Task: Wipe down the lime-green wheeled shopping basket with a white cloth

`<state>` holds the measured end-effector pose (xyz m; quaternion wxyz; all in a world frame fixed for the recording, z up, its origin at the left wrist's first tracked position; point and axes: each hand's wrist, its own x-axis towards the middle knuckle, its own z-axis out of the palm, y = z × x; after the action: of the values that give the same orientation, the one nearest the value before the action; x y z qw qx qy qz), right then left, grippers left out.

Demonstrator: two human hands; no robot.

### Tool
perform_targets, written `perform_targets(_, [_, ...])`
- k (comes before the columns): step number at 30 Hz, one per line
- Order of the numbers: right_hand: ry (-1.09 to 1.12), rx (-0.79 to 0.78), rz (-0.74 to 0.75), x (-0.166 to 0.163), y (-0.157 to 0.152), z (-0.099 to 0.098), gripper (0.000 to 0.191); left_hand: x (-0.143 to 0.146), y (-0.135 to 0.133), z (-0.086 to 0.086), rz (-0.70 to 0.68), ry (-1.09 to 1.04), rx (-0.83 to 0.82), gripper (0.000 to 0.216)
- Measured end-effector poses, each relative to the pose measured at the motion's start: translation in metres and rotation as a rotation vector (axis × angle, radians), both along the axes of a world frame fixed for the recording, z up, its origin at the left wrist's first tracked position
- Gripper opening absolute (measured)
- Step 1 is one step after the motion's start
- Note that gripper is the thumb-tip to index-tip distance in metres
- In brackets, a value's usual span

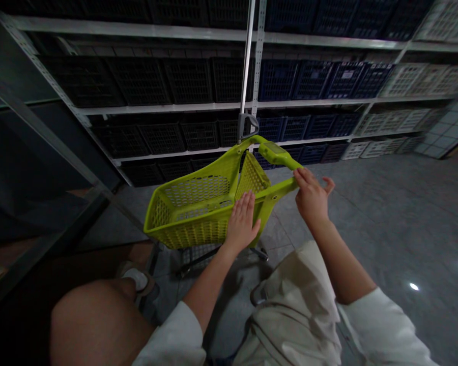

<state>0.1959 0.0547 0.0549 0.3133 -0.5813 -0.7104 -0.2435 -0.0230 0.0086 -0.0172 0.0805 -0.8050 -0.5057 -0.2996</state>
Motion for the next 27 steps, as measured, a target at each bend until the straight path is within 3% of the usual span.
perform_targets(2, [-0.027,0.001,0.027,-0.024,-0.008,-0.009,0.054,0.000,0.000,0.001,-0.006,-0.009,0.003,0.081])
perform_targets(7, [-0.213,-0.066,0.273,-0.079,-0.032,-0.029,0.054,0.000,-0.002,0.002,-0.008,-0.013,0.003,0.082])
perform_targets(11, [-0.202,-0.060,0.271,-0.046,-0.020,-0.017,0.054,-0.001,-0.001,0.001,-0.005,-0.017,0.005,0.082])
perform_targets(14, [-0.058,-0.001,0.094,-0.005,0.000,-0.001,0.051,0.000,-0.001,0.000,-0.023,-0.035,0.003,0.081])
perform_targets(16, [0.019,0.024,0.004,0.004,0.007,0.003,0.052,0.000,0.000,-0.001,-0.025,-0.039,0.004,0.081])
perform_targets(19, [0.006,0.019,0.017,-0.020,-0.001,-0.007,0.052,0.001,0.000,-0.001,-0.015,-0.044,0.004,0.083])
perform_targets(23, [-0.137,-0.034,0.210,-0.070,-0.024,-0.028,0.051,0.000,-0.001,0.000,-0.010,-0.033,-0.003,0.083])
perform_targets(25, [-0.192,-0.065,0.297,-0.073,-0.028,-0.028,0.054,-0.001,-0.002,0.001,-0.009,-0.023,-0.004,0.082])
perform_targets(27, [-0.206,-0.079,0.321,-0.055,-0.023,-0.022,0.056,-0.003,-0.002,0.001,-0.010,-0.016,-0.003,0.082])
